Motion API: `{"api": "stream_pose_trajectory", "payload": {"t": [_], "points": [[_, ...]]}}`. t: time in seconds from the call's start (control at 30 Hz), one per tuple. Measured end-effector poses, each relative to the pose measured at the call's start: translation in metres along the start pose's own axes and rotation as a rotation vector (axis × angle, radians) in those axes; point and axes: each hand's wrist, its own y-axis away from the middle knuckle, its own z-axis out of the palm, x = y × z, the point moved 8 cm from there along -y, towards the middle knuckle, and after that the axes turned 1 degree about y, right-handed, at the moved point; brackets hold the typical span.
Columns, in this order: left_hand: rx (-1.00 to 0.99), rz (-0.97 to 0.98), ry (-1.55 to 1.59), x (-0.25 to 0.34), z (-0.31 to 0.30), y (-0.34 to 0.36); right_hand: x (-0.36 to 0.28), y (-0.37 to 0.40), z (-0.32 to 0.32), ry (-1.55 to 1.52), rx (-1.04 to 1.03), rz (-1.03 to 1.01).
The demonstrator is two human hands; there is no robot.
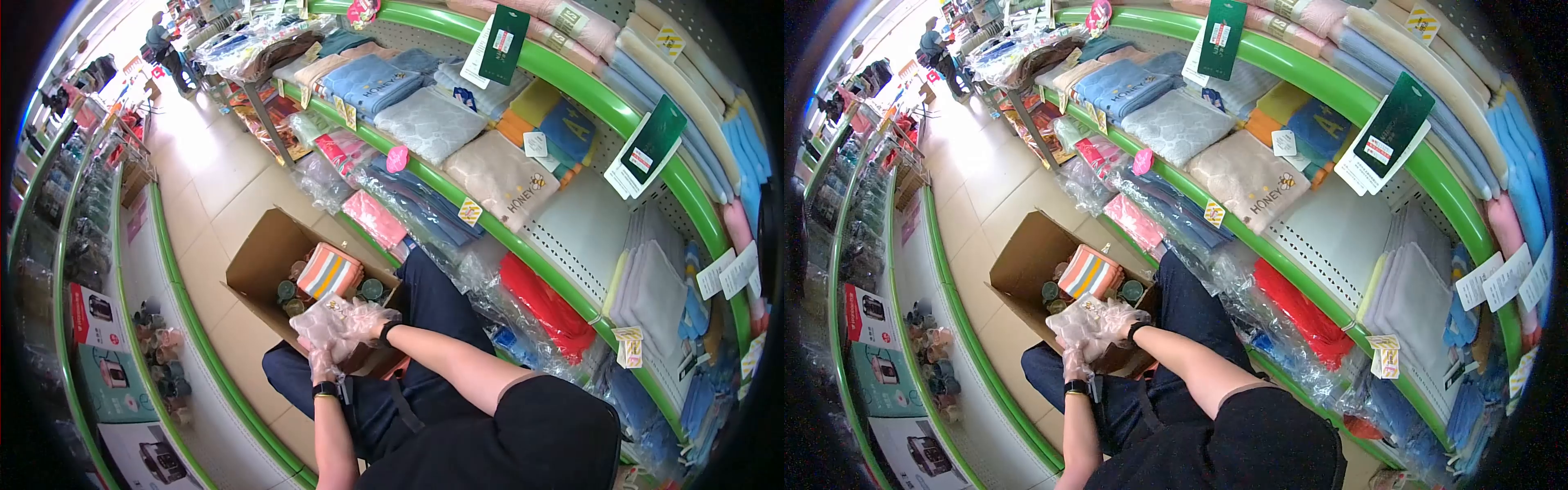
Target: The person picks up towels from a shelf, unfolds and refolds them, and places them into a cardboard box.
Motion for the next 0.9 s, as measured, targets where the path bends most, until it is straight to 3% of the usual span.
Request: {"api": "stream_pose_trajectory", "payload": {"t": [0.07, 0.13, 0.17, 0.2, 0.27, 0.3, 0.33, 0.4, 0.47, 0.5, 0.53, 0.6, 0.73, 0.9], "points": [[-0.006, 0.041, 0.101, 0.044, 0.027, 0.029, 0.010, -0.007, -0.008, -0.103, 0.440, -0.081], [-0.004, 0.072, 0.206, 0.089, 0.044, 0.051, 0.015, 0.025, -0.036, -0.470, 0.520, -0.169], [-0.091, 0.148, 0.121, 0.110, 0.054, 0.059, 0.012, 0.048, -0.051, -0.784, 0.266, -0.086], [-0.181, 0.220, 0.036, 0.128, 0.065, 0.070, 0.028, 0.043, -0.044, -0.851, 0.384, -0.058], [-0.271, 0.225, 0.135, 0.157, 0.087, 0.094, 0.049, 0.028, -0.020, -1.265, 0.501, -0.236], [-0.297, 0.223, 0.116, 0.175, 0.100, 0.109, 0.039, 0.048, -0.026, -1.494, 0.382, -0.297], [-0.326, 0.160, 0.139, 0.184, 0.109, 0.123, 0.032, 0.072, -0.040, -1.438, 0.265, -0.338], [-0.327, 0.091, 0.224, 0.188, 0.114, 0.140, 0.031, 0.083, -0.027, -1.725, -0.021, -0.359], [-0.247, 0.139, 0.198, 0.187, 0.109, 0.146, 0.055, 0.085, 0.002, -1.947, -0.021, -0.197], [-0.225, 0.150, 0.164, 0.177, 0.099, 0.142, 0.057, 0.090, 0.003, -2.053, -0.009, -0.246], [-0.347, 0.132, 0.129, 0.187, 0.112, 0.148, 0.061, 0.093, 0.001, -2.154, 0.007, -0.294], [-0.515, 0.108, 0.115, 0.187, 0.122, 0.150, 0.045, 0.128, -0.034, -2.158, 0.075, -0.386], [-0.481, 0.125, 0.145, 0.190, 0.113, 0.152, 0.032, 0.145, -0.059, -1.900, 0.092, -0.379], [-0.461, 0.090, 0.062, 0.179, 0.104, 0.147, 0.041, 0.149, -0.057, -1.978, 0.020, -0.326]]}}
